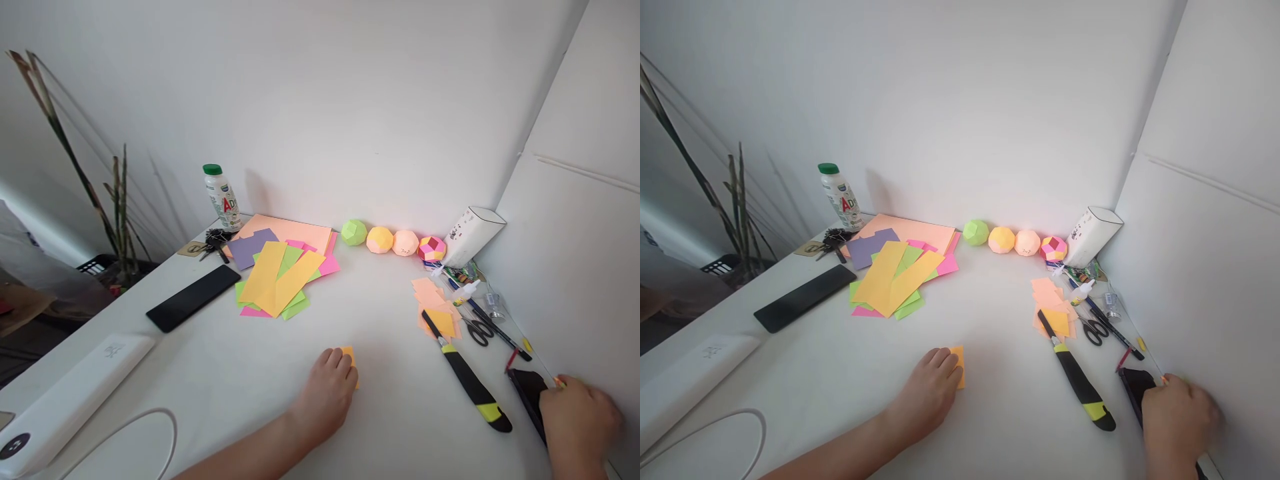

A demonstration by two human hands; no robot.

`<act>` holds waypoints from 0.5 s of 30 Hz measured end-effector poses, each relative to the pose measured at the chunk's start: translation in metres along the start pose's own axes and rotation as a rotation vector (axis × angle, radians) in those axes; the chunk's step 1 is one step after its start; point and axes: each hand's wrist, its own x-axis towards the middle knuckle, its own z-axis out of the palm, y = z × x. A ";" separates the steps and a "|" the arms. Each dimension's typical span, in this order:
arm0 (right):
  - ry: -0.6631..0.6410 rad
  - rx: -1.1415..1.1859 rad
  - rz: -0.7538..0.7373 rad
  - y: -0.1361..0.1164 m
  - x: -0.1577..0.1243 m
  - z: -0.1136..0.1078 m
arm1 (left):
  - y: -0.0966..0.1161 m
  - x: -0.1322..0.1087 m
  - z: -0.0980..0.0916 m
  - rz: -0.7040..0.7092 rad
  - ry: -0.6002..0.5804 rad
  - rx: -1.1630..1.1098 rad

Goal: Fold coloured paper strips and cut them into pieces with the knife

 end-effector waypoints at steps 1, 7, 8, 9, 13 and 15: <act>0.109 0.048 0.027 -0.018 -0.008 -0.009 | 0.001 -0.001 0.000 -0.016 0.063 -0.101; -0.284 0.897 -0.726 -0.160 -0.089 -0.043 | 0.018 -0.010 -0.021 -0.297 -0.026 -1.221; -0.395 0.968 -0.854 -0.178 -0.103 -0.045 | 0.020 -0.010 -0.024 -0.337 -0.107 -1.389; -0.480 1.013 -0.935 -0.192 -0.114 -0.046 | 0.021 -0.009 -0.025 -0.366 -0.159 -1.526; -0.601 1.176 -0.889 -0.212 -0.137 -0.046 | 0.021 -0.004 -0.020 -0.394 -0.130 -1.772; -0.603 1.243 -0.792 -0.210 -0.139 -0.043 | 0.020 -0.004 -0.015 -0.401 -0.092 -1.738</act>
